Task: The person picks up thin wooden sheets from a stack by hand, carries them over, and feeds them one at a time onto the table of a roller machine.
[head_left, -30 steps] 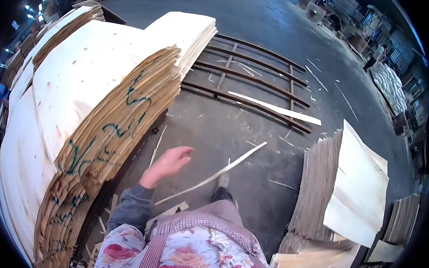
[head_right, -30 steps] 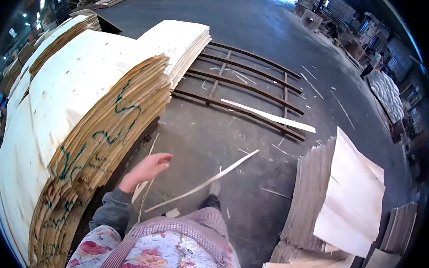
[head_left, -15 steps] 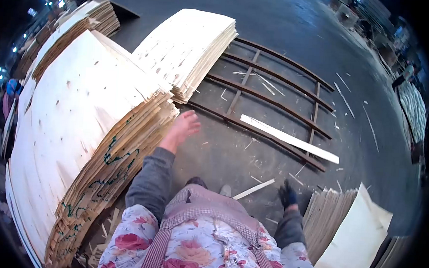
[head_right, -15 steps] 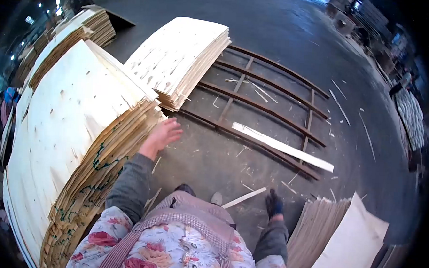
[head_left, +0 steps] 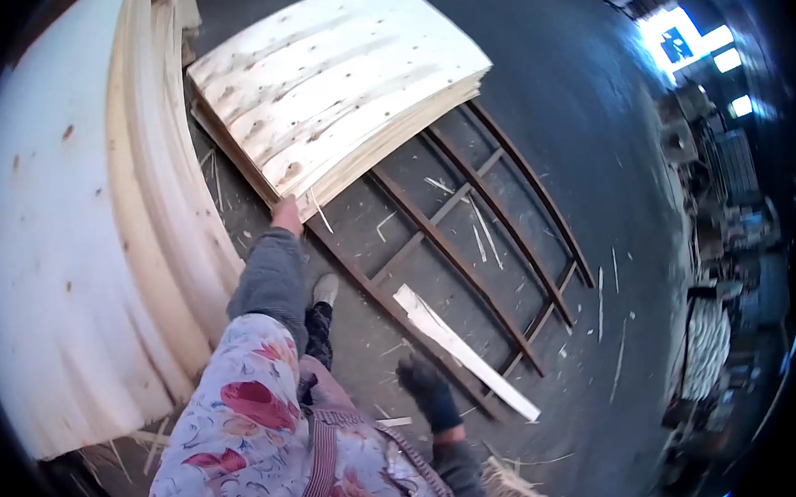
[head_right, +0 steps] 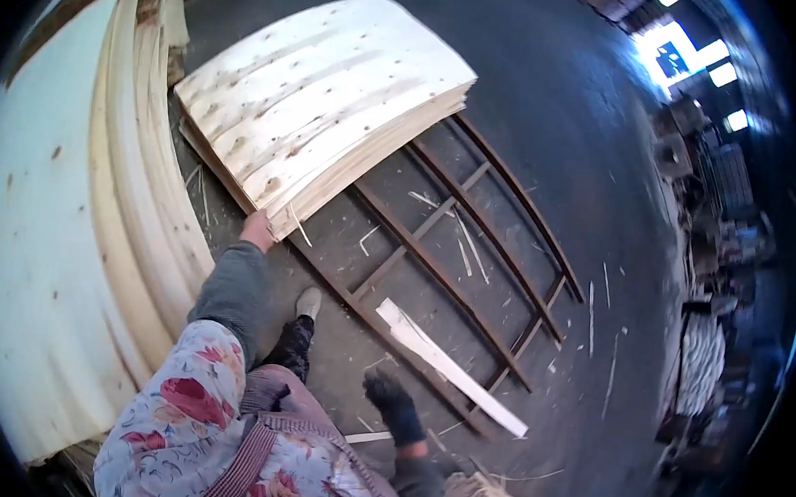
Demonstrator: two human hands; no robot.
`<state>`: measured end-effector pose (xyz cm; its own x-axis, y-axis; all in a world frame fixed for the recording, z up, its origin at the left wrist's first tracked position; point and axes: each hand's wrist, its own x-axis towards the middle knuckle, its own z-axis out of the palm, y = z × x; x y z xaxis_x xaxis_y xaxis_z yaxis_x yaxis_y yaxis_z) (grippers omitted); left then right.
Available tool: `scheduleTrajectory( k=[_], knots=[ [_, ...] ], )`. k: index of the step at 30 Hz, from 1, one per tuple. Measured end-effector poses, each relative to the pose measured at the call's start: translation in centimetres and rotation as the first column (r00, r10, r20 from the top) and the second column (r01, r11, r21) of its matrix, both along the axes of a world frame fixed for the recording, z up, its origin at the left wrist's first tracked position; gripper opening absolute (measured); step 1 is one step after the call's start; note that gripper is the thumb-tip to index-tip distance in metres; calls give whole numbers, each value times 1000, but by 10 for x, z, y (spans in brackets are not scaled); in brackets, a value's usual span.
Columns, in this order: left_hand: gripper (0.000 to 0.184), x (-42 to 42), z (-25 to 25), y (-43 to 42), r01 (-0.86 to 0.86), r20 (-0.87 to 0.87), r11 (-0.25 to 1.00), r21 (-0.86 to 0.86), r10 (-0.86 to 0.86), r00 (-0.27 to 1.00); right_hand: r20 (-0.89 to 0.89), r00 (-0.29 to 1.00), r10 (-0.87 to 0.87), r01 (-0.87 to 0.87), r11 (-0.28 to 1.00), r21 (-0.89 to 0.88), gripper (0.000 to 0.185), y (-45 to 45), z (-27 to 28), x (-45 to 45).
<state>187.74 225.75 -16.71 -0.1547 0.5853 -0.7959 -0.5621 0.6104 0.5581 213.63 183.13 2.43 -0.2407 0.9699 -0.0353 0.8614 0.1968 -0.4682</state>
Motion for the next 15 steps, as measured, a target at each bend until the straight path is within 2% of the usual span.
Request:
scheduleTrajectory(
  k=[2,3,4,5,6,7,8,9,10,11,12,14,15],
  knots=[
    [51,-23,-47,33,-48,-55,999,-10,48,997,-187,950,-250,185,933,-309,39,11,16,-2],
    [53,-29,-49,43,-49,-169,996,-79,35,985,-237,884,-403,264,849,-458,38,15,16,-3],
    [54,-33,-50,56,-50,-277,989,-141,10,961,-230,880,-416,266,832,-487,38,16,13,1],
    [73,-67,-139,71,142,-223,974,-176,-180,958,-225,825,-518,339,772,-537,36,16,11,5],
    [82,-62,-116,74,102,-214,966,-239,-155,964,-206,765,-611,404,703,-585,36,19,11,10],
    [78,-70,-146,80,88,-234,956,-279,-157,959,-182,767,-615,404,684,-608,36,27,18,10],
    [74,-79,-174,84,69,-256,946,-316,-155,954,-269,481,-834,426,491,-760,35,34,27,10],
    [74,-78,-186,91,62,-250,938,-340,-154,956,-264,128,-956,363,293,-884,35,49,34,11],
    [70,-77,-187,98,50,-266,934,-355,-152,952,-242,136,-961,363,276,-890,35,65,36,15],
    [66,-75,-187,106,40,-281,929,-368,-153,947,-139,708,-692,396,552,-734,34,82,40,23],
    [66,-73,-188,113,37,-273,921,-387,-152,950,123,978,-171,210,776,-595,33,94,41,31],
    [60,-70,-195,125,49,60,994,-95,-43,997,123,977,-174,213,768,-604,33,102,31,36],
    [55,-71,-213,130,-37,248,999,-35,45,968,-60,734,-676,396,498,-771,33,118,33,31]
  ],
)
